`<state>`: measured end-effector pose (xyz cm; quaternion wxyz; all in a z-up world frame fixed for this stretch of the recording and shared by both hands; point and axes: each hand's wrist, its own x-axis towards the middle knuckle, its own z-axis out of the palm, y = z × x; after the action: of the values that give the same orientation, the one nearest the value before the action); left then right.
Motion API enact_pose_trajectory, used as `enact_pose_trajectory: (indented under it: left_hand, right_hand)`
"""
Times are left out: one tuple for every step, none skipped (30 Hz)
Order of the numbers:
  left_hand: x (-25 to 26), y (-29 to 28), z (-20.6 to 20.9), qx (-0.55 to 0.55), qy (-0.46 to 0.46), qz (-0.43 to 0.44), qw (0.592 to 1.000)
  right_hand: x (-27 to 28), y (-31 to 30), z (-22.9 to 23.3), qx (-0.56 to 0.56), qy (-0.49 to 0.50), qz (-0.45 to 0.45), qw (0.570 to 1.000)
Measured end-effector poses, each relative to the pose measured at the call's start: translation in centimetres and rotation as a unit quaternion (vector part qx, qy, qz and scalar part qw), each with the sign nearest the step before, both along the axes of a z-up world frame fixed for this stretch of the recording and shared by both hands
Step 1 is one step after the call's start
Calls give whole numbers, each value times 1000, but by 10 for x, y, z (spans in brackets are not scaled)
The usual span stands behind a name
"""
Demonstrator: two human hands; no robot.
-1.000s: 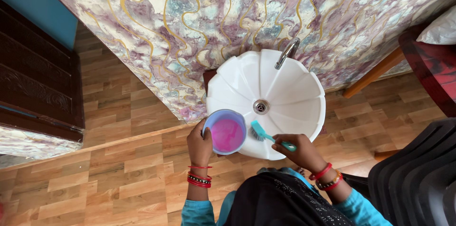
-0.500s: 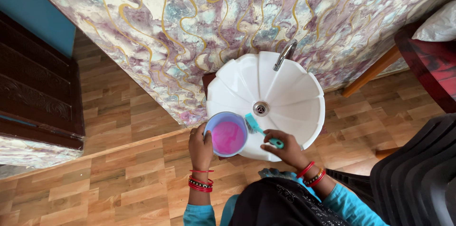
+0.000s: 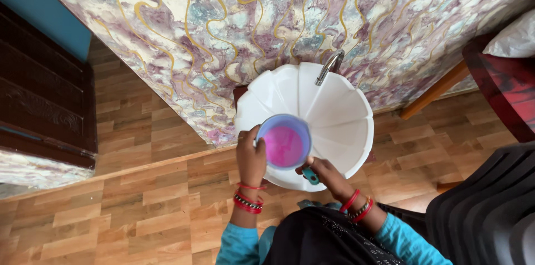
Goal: The person scrubs the inside of a white pedestal sink using a blue brush and a pink cleaning solution from a cup. They repeatedly dip the brush into the solution and scrub the basin surface.
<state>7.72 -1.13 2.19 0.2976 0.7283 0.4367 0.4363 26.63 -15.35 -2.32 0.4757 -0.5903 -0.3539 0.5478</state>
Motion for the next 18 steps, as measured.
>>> enact_pose_trajectory:
  left_hand:
    - [10, -5, -2, 2, -5, 9, 1000]
    - [21, -10, -3, 4, -10, 18, 1000]
    - [34, -12, -3, 11, -17, 28, 999]
    - [44, -16, -4, 1, -23, 40, 999]
    - [54, -21, -3, -8, -29, 51, 998]
    - [64, -25, -3, -16, -35, 62, 997]
    - [72, -30, -4, -9, -40, 69, 997]
    - [81, -34, -6, -2, -46, 77, 996]
    - [91, -37, -7, 7, -52, 83, 995]
    - [101, -41, -8, -13, -60, 92, 994]
    - [111, -47, -9, -35, -68, 104, 992]
    - [120, -52, -9, -58, -76, 115, 989]
    - [131, -59, -9, -56, -85, 118, 988]
    - [141, -66, -9, -53, -94, 122, 987]
    - [150, -72, -8, -53, -103, 126, 985]
    - [158, -77, -6, -47, -114, 127, 984]
    - [166, -82, -4, -41, -124, 127, 983]
    - [173, -87, -1, -35, -135, 126, 982]
  right_hand:
    - [9, 5, 2, -8, 0, 1, 1000]
    - [16, 7, 5, -16, 0, 3, 1000]
    - [22, 12, 10, -42, 16, -4, 999]
    - [28, 15, 16, -68, 32, -11, 997]
    - [35, 19, 23, -93, 48, -18, 994]
    - [43, 22, 31, -98, 58, -19, 993]
    - [50, 21, 35, -105, 71, -22, 992]
    - [57, 22, 38, -112, 84, -25, 990]
    - [65, 23, 39, -121, 81, -29, 989]
    - [75, 22, 39, -130, 77, -32, 988]
    - [85, 20, 36, -142, 74, -34, 987]
    - [95, 19, 32, -129, 65, -33, 989]
    - [105, 19, 25, -117, 56, -29, 991]
    - [114, 20, 17, -105, 48, -25, 993]
    - [122, 19, 9, -103, 52, -30, 993]
    - [129, 20, 2, -100, 57, -34, 993]
    - [135, 19, -5, -98, 62, -40, 992]
    - [142, 18, -9, -113, 64, -55, 990]
